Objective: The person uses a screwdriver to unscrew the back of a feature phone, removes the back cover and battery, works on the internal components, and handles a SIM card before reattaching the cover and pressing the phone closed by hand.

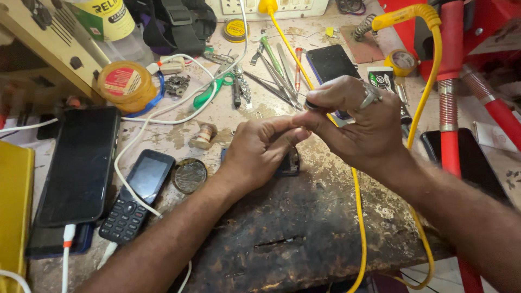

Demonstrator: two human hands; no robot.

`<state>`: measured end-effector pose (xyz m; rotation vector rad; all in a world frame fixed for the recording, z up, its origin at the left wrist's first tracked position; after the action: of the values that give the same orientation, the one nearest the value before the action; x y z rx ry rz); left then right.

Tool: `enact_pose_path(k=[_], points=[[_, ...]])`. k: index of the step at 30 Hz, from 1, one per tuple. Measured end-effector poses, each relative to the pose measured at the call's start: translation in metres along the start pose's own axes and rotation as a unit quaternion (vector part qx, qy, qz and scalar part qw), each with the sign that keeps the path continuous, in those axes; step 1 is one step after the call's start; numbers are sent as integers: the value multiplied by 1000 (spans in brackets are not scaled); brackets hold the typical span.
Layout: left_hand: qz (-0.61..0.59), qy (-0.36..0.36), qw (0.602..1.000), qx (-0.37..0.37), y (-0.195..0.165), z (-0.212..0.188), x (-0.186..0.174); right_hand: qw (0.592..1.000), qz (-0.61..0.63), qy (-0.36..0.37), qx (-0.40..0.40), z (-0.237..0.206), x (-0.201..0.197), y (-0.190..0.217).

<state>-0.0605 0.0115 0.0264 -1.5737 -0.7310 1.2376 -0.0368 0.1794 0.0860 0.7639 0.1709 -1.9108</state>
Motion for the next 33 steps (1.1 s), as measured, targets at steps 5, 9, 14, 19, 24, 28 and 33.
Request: enact_pose_path(k=[5, 9, 14, 19, 24, 28, 33], points=[[15, -37, 998, 43, -5, -4, 0, 998, 31, -40, -25, -8, 6, -2], [-7, -50, 996, 70, -7, -4, 0, 998, 29, -55, -17, -14, 10, -2], [-77, -22, 996, 41, -5, -1, 2, 991, 128, -40, 17, -18, 12, -5], [-26, 24, 996, 80, -6, -3, 4, 982, 175, -57, 48, -20, 17, -5], [8, 15, 987, 158, -7, -5, 2, 998, 39, -48, -20, -17, 14, -2], [16, -14, 991, 135, -7, -1, 5, 995, 68, -71, -7, -18, 11, -8], [25, -29, 993, 112, -12, -4, 5, 997, 44, -61, -11, -22, 10, -9]])
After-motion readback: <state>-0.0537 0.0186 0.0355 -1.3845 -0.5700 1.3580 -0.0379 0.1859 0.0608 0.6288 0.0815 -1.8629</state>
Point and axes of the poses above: each hand's wrist, its own z-axis towards the middle knuckle, its own x-axis out of the palm, y = z × x, the point moved 5 cm from there along z, towards the middle knuckle, and after that the axes turned 12 degrees about -x, right-handed, at the moved point
